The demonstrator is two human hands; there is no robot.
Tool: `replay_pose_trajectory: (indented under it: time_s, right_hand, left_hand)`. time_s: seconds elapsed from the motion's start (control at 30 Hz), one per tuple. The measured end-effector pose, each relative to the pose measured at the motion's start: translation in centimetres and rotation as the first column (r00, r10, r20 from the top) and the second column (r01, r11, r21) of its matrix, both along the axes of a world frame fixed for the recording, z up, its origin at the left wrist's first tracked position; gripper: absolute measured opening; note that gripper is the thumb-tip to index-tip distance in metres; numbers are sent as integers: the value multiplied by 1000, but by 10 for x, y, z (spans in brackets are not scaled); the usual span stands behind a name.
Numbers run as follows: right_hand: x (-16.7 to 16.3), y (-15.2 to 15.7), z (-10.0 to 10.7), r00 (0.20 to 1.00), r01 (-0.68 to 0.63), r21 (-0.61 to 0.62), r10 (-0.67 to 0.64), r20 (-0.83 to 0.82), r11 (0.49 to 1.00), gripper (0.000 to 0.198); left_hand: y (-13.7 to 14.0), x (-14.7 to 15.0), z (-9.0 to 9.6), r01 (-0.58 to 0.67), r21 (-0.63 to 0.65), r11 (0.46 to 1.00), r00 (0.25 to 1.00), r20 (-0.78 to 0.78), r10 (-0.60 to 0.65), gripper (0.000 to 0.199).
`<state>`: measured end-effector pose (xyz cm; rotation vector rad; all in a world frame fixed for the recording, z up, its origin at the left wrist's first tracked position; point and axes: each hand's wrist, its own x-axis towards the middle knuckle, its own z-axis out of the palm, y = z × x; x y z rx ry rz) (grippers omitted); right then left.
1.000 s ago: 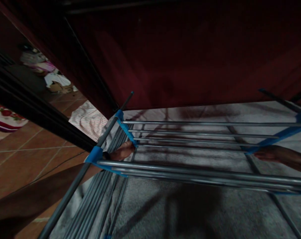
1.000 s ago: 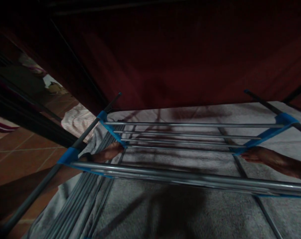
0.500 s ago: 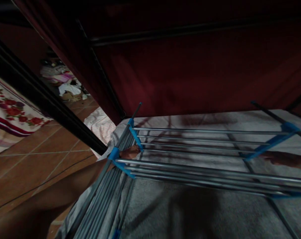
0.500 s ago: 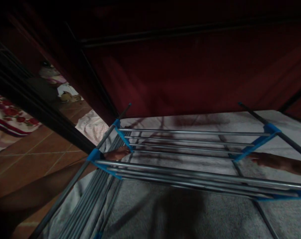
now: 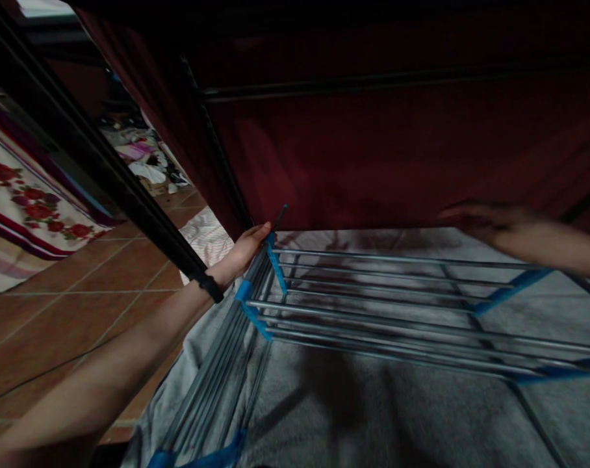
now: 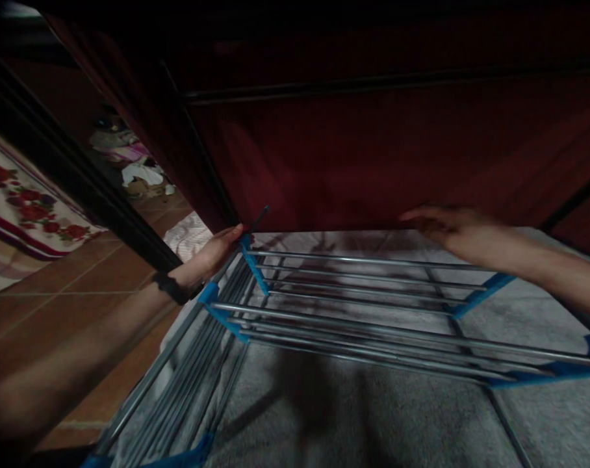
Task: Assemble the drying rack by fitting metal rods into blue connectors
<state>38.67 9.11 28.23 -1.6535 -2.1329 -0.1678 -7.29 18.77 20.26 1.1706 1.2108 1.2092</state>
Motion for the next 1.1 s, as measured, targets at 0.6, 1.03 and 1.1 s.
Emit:
replay_pose_trajectory:
  time_s: [0.6, 1.03, 1.1]
  right_hand:
    - [-201, 89, -82, 883, -440, -325, 468, 11, 837, 31]
    - [-231, 81, -80, 901, -356, -356, 419, 116, 864, 38]
    - [-230, 82, -80, 897, -358, -363, 425, 122, 860, 38]
  left_hand:
    - [11, 6, -11, -46, -46, 998, 987, -159, 38, 34]
    - [18, 2, -24, -26, -148, 989, 998, 54, 35, 34]
    - [18, 3, -24, -23, -150, 988, 997, 72, 34, 31]
